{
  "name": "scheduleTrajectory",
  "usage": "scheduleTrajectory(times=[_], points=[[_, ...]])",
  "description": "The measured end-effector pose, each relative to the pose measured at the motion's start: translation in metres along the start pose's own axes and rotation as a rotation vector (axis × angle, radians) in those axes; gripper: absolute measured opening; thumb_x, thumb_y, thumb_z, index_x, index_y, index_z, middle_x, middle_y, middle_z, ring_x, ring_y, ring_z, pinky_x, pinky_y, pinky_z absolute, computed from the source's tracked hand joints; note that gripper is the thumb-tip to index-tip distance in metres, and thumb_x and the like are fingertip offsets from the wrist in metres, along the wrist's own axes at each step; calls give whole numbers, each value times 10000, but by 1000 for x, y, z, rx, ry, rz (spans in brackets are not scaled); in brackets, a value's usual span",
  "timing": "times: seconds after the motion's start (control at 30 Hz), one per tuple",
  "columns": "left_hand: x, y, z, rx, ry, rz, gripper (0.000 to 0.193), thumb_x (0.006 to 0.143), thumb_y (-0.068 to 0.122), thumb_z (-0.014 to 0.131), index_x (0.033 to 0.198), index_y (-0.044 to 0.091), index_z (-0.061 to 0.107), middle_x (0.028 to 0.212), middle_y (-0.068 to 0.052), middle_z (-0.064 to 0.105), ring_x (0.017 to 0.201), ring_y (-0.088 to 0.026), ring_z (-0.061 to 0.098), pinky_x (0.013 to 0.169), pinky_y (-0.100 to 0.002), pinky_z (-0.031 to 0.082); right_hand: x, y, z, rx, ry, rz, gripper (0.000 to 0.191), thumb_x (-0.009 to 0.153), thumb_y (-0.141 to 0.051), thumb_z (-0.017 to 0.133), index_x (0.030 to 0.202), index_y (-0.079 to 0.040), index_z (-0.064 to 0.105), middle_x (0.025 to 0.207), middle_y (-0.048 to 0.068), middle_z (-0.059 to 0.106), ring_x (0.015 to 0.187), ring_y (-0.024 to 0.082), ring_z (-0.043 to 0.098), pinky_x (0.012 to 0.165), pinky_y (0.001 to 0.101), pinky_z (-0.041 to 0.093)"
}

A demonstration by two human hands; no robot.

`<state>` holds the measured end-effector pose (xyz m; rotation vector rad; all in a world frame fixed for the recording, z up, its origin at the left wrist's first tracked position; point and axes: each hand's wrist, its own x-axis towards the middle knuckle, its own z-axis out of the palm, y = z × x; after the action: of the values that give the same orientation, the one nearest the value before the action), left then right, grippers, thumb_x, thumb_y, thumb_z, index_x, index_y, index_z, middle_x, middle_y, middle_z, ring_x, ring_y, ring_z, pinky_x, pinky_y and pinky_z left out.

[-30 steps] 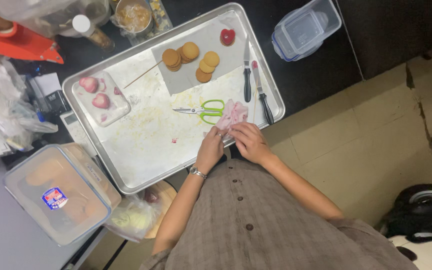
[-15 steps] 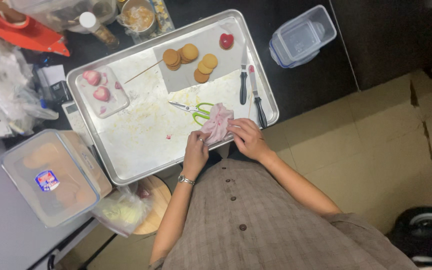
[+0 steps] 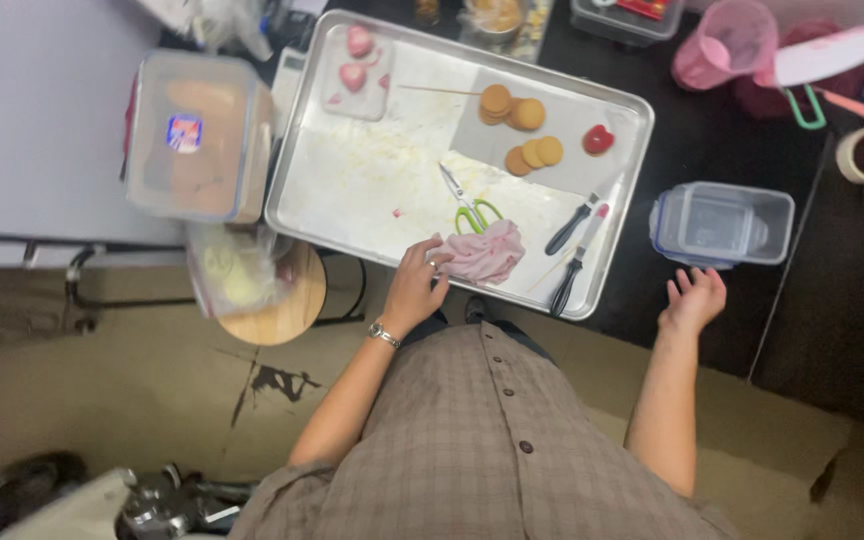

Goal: The person wipes the work surface, retrieves a tray of pink dough balls from a refrigerator, and places it on the table. They then fill a piping bag with white cream and pipe the cream onto the dough balls one at a time, holding each ball against the piping tip.

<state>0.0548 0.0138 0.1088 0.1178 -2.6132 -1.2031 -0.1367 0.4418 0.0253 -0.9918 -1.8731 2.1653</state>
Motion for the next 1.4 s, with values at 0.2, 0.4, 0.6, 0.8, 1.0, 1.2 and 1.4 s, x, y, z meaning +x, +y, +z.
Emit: scheduleTrajectory(times=[0.2, 0.4, 0.6, 0.8, 1.0, 1.2, 1.4], points=[[-6, 46, -18, 19, 170, -11, 143, 895, 159, 742, 870, 71, 633, 1257, -113, 641, 1234, -343, 587, 1034, -415, 472, 30, -28, 20, 64, -227, 141, 491, 1021, -311, 543, 1432, -53, 472, 1453, 181, 567, 1266, 363, 633, 1017, 552, 495], [-21, 133, -55, -414, 260, -107, 155, 915, 82, 662, 1064, 45, 671, 1298, -109, 621, 1157, -281, 650, 998, -371, 528, 15, -6, 40, -130, -172, 25, 390, 946, -248, 575, 1271, -49, 492, 1117, 113, 644, 857, 302, 656, 683, 417, 519], [-55, 234, -114, -1131, -104, 266, 99, 1089, 123, 640, 1150, 76, 703, 1348, -45, 560, 1139, -124, 622, 1062, -280, 511, -54, 23, 67, -298, -528, -598, 113, 1025, -25, 581, 1129, 12, 607, 972, 66, 647, 790, 132, 566, 681, 266, 459], [-69, 277, -124, -1587, -544, 501, 598, 1052, 369, 544, 1540, 57, 395, 1533, -38, 319, 1376, -107, 341, 1193, -264, 276, -195, 15, 130, -301, -1113, -778, 81, 1009, 0, 575, 1085, 9, 601, 1028, 62, 591, 836, 124, 563, 734, 255, 484], [-106, 253, -93, -1556, -397, 710, 548, 1069, 394, 503, 1553, 143, 445, 1647, 115, 145, 1538, 2, 132, 1288, -210, 145, -345, 97, 199, -703, -1693, -552, 100, 981, -77, 664, 1055, -14, 684, 899, 48, 663, 783, 125, 608, 691, 252, 485], [-133, 203, -164, -1539, -340, 729, 488, 1023, 366, 543, 1475, 193, 485, 1605, 120, 255, 1497, -3, 242, 1259, -212, 206, -466, 194, 334, -695, -1316, 531, 221, 911, -162, 619, 1124, -104, 629, 979, 25, 692, 782, 142, 656, 675, 310, 541], [-134, 155, -267, -1552, -340, 675, 469, 1000, 376, 562, 1418, 184, 470, 1564, 62, 334, 1449, -62, 348, 1214, -246, 279, -533, 211, 402, -589, -1018, 411, 356, 845, -167, 699, 1189, -107, 627, 1098, 60, 700, 930, 208, 672, 762, 383, 536]])
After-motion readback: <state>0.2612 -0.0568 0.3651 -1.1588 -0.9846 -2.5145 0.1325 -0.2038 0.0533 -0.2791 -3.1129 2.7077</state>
